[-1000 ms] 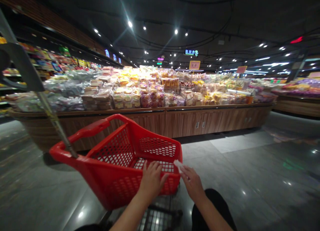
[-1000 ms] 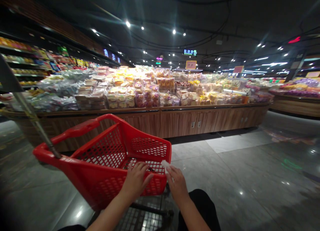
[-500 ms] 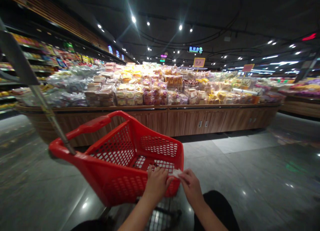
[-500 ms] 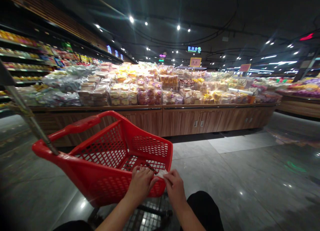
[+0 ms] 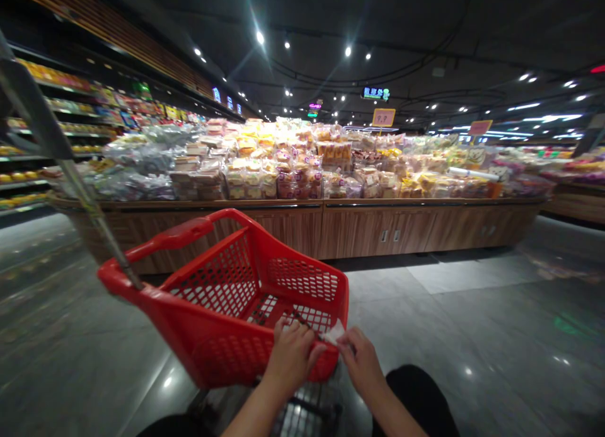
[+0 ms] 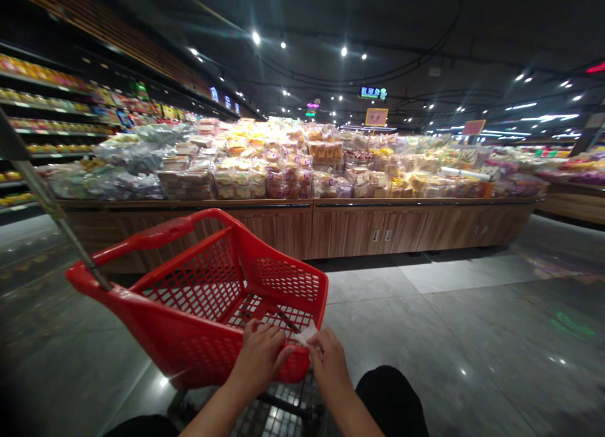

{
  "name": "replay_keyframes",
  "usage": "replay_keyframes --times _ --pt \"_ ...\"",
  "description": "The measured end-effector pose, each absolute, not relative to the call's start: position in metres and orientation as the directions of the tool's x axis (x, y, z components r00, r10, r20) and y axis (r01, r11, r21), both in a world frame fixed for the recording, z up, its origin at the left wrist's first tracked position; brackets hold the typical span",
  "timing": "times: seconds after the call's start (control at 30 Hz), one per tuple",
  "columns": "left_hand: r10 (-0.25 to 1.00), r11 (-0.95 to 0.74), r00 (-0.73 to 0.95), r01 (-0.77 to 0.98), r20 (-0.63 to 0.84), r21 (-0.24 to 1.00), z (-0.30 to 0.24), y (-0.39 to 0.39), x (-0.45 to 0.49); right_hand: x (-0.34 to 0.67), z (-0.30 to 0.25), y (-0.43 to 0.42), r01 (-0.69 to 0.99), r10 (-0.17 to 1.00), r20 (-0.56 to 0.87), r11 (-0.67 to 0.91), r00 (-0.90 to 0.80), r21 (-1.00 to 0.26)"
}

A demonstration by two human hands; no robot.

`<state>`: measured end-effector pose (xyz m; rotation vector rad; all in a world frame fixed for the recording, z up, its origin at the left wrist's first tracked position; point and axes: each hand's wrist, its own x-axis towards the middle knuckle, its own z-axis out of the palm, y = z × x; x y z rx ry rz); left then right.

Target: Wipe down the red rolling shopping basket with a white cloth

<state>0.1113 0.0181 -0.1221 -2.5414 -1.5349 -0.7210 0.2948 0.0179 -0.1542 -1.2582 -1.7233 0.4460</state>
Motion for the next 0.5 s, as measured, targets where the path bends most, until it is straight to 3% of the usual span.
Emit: replay_keyframes --times 0.23,0.5 --pt "0.796 -0.506 0.386 0.846 0.466 0.164 -0.122 0.015 0.110 0.300 -0.150 0.050 0.583 0.841 0.524 0.359 0.138 -0.729" --pt "0.805 -0.517 0.399 0.835 0.440 0.190 -0.120 0.010 0.103 0.290 -0.152 0.016 0.526 0.889 0.458 0.396 -0.014 -0.753"
